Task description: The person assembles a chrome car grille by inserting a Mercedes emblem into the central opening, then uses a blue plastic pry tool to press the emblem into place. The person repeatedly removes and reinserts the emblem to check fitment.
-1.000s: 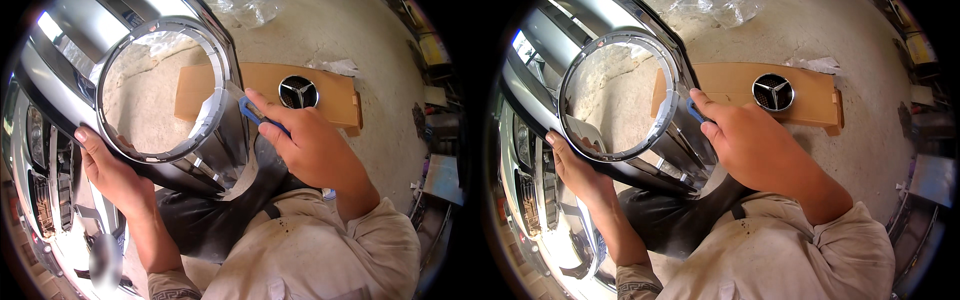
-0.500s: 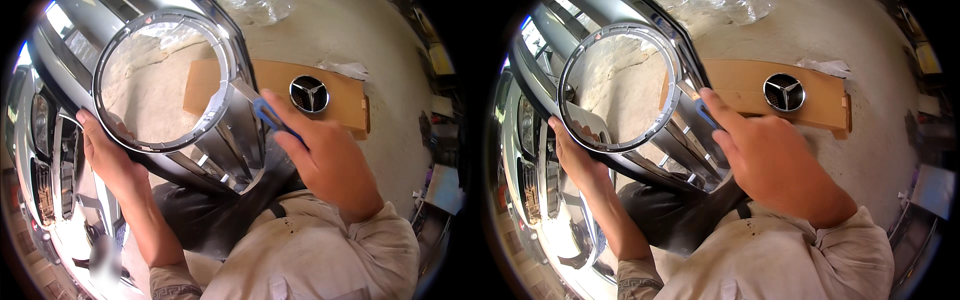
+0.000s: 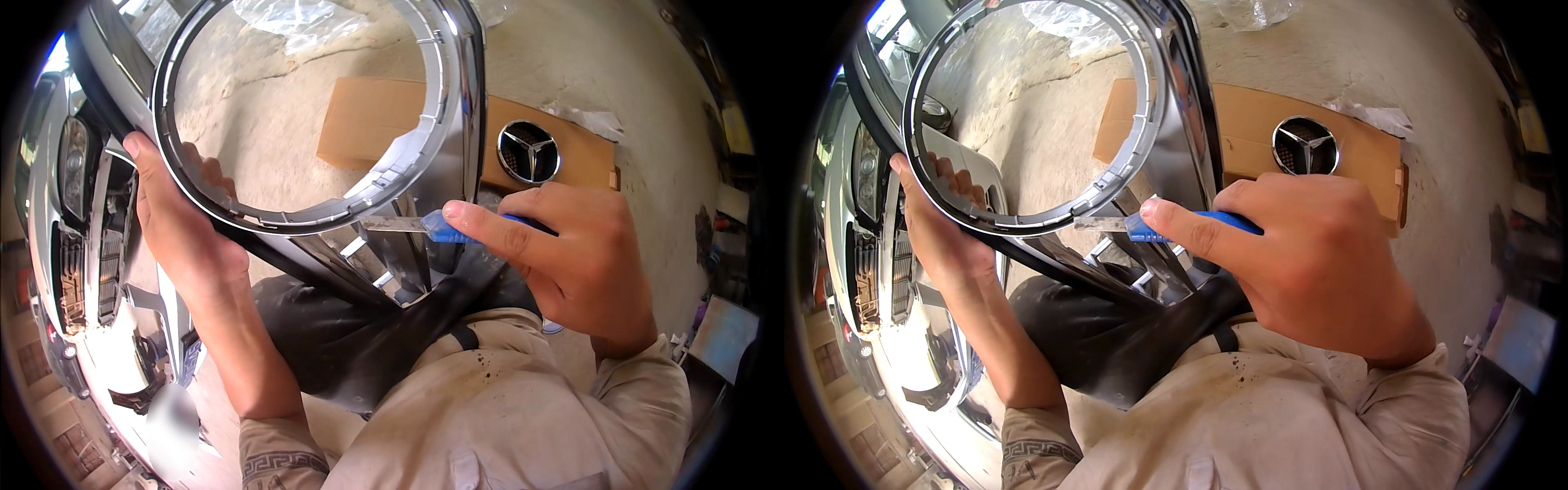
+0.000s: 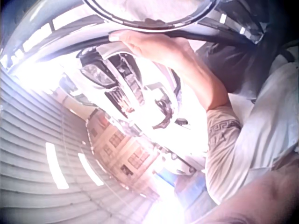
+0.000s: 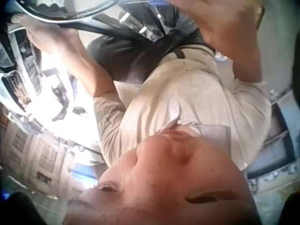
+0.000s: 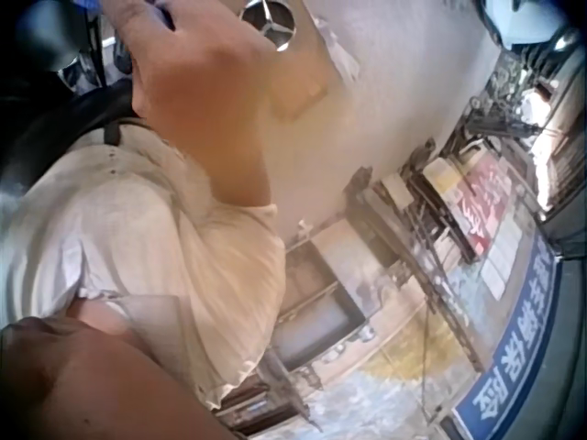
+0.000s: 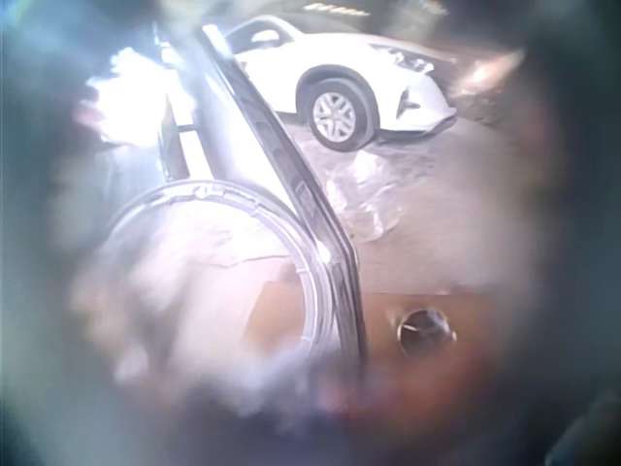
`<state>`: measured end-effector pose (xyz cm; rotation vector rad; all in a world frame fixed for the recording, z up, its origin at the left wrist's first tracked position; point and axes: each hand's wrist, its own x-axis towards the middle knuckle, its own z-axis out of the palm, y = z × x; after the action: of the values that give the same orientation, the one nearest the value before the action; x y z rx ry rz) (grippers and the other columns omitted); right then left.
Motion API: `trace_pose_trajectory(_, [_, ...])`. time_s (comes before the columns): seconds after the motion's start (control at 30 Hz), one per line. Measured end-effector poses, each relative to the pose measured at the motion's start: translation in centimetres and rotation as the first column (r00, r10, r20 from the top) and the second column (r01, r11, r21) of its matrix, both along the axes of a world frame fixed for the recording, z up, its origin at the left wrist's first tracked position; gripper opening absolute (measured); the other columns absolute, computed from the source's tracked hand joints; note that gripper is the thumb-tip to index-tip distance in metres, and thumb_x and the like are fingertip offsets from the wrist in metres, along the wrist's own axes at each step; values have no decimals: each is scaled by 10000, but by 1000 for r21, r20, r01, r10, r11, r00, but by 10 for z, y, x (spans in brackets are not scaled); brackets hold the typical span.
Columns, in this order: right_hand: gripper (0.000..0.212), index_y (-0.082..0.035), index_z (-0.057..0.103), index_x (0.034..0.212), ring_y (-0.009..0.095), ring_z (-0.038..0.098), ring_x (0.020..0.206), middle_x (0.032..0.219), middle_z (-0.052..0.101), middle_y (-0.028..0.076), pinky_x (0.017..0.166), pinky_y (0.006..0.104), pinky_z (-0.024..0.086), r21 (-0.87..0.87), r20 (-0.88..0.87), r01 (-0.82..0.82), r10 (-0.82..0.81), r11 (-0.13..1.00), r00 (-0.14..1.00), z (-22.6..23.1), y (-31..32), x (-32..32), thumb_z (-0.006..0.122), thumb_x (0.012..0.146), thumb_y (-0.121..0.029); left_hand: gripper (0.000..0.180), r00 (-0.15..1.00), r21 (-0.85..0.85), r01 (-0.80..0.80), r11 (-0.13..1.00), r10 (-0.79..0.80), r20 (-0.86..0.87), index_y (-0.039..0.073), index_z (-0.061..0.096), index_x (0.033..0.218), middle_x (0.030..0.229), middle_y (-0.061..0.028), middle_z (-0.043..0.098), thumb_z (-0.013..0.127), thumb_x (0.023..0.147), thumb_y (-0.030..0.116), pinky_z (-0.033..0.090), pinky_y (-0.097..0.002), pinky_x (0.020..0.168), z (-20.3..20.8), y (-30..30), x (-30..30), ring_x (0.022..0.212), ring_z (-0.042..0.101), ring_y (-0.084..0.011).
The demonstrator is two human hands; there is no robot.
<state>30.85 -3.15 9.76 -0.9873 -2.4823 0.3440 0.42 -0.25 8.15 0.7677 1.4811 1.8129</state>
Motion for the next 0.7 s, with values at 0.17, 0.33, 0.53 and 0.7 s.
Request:
trace_pose_trajectory(0.17, [479,-146,769,1197,235,593,593,765,650,86,495,337,407,58,135,-20,12,998,991,5,5,-2,711,743,-5,413,997,26,71,997,-71,-9,91,588,962,748,46,460,591,1026,499,301,-261,604,-1,-4,-1,648,388,-84])
trace_pose_trajectory(0.33, [479,-155,770,1184,239,564,571,748,632,67,482,343,391,48,209,-48,37,998,977,16,9,0,703,728,-23,410,999,38,-17,999,19,-37,140,534,806,635,48,439,530,1066,457,302,-233,463,6,0,16,508,376,-60])
trace_pose_trajectory(0.53, [488,-162,753,1199,231,531,580,679,550,34,492,368,382,12,372,-48,40,999,927,38,10,-14,680,729,-53,413,993,72,111,991,-108,-36,109,580,831,641,50,504,566,1049,459,356,-207,467,-2,-3,11,510,455,-44])
trace_pose_trajectory(0.7, [488,-165,747,1206,235,517,579,655,512,28,486,376,375,4,435,-61,53,998,899,44,9,-20,678,737,-54,424,996,65,59,996,-55,-64,104,597,828,633,46,525,568,1047,465,343,-207,460,-3,-2,16,495,441,-45])
